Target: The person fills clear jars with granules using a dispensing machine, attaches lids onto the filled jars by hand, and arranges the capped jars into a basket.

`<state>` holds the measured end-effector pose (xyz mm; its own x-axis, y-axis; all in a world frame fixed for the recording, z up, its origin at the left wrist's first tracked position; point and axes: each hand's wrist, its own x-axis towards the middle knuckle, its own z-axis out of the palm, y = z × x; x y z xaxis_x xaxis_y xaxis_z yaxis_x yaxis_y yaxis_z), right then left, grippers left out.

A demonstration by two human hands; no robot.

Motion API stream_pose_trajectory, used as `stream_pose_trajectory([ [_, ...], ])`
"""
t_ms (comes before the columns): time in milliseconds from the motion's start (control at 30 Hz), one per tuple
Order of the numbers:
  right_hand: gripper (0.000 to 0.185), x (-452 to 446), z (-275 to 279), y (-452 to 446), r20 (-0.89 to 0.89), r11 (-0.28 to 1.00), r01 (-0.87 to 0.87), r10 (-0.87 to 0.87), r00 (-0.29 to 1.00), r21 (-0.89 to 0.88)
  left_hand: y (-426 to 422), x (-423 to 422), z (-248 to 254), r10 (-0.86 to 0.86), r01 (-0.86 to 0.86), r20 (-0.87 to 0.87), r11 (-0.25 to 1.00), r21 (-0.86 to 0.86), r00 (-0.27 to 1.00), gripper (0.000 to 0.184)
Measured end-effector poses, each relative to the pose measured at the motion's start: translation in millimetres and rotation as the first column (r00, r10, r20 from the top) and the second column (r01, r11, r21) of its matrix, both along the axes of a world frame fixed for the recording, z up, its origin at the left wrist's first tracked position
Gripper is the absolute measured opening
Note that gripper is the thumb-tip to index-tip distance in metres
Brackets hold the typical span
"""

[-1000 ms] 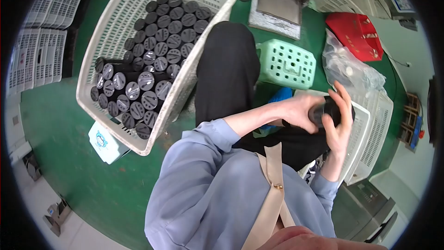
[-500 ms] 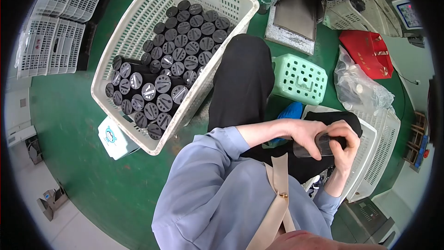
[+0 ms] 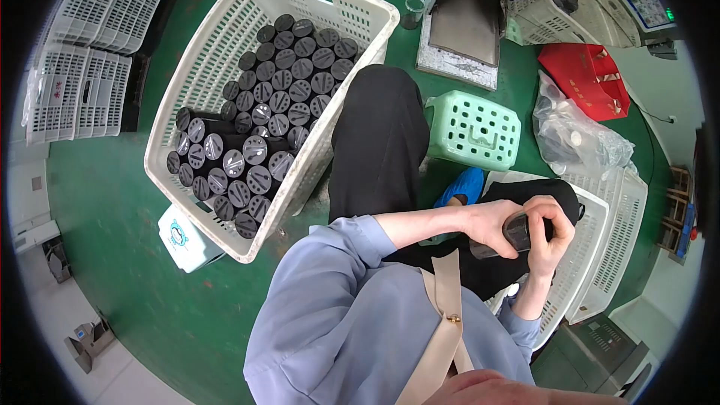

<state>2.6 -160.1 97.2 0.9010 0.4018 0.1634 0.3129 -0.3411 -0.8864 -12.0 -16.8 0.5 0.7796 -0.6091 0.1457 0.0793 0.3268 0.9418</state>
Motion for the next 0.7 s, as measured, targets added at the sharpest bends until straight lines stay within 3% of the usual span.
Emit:
stream_pose_trajectory([
  [67,0.006,-0.5,-7.8,2.4,0.036,0.997,0.079,-0.079,0.996,0.019,1.3,-3.6,3.8,0.095,-0.094,-0.003,0.991,0.099,0.995,0.055],
  [167,0.005,-2.8,-8.1,3.5,0.111,0.996,0.082,-0.077,0.991,-0.040,-7.4,-10.7,1.9,0.255,-0.260,0.067,0.962,0.088,0.965,0.060],
  [400,0.006,0.5,3.1,11.4,0.155,0.996,-0.004,0.018,0.988,-0.085,-8.3,-17.5,8.7,0.384,-0.393,0.085,0.910,0.134,0.919,0.067],
  [500,0.012,14.3,16.4,13.9,0.109,0.977,-0.181,0.193,0.975,-0.113,5.6,-14.2,19.9,0.394,-0.397,0.052,0.902,0.168,0.918,0.074],
  [533,0.030,21.8,20.2,8.6,0.076,0.969,-0.242,0.245,0.967,-0.048,9.9,-12.0,26.6,0.527,-0.539,0.155,0.842,0.040,0.835,0.081],
  [567,0.049,24.5,13.7,1.4,0.083,0.978,-0.181,0.173,0.981,0.106,21.6,-10.7,28.5,0.525,-0.555,0.224,0.827,0.093,0.821,0.087],
  [600,0.050,35.2,10.5,-6.7,0.146,0.949,-0.200,0.168,0.975,0.244,36.5,-9.7,31.2,0.557,-0.580,0.207,0.811,0.071,0.804,0.088],
  [633,0.042,55.9,6.6,-28.0,0.066,0.907,-0.142,0.126,0.990,0.397,52.8,-7.9,34.2,0.586,-0.603,0.191,0.796,0.046,0.788,0.088],
  [700,0.034,69.1,20.8,-34.5,0.046,0.949,0.018,-0.034,0.998,0.314,105.7,-10.4,52.4,0.777,-0.794,0.229,0.607,-0.029,0.586,0.078],
])
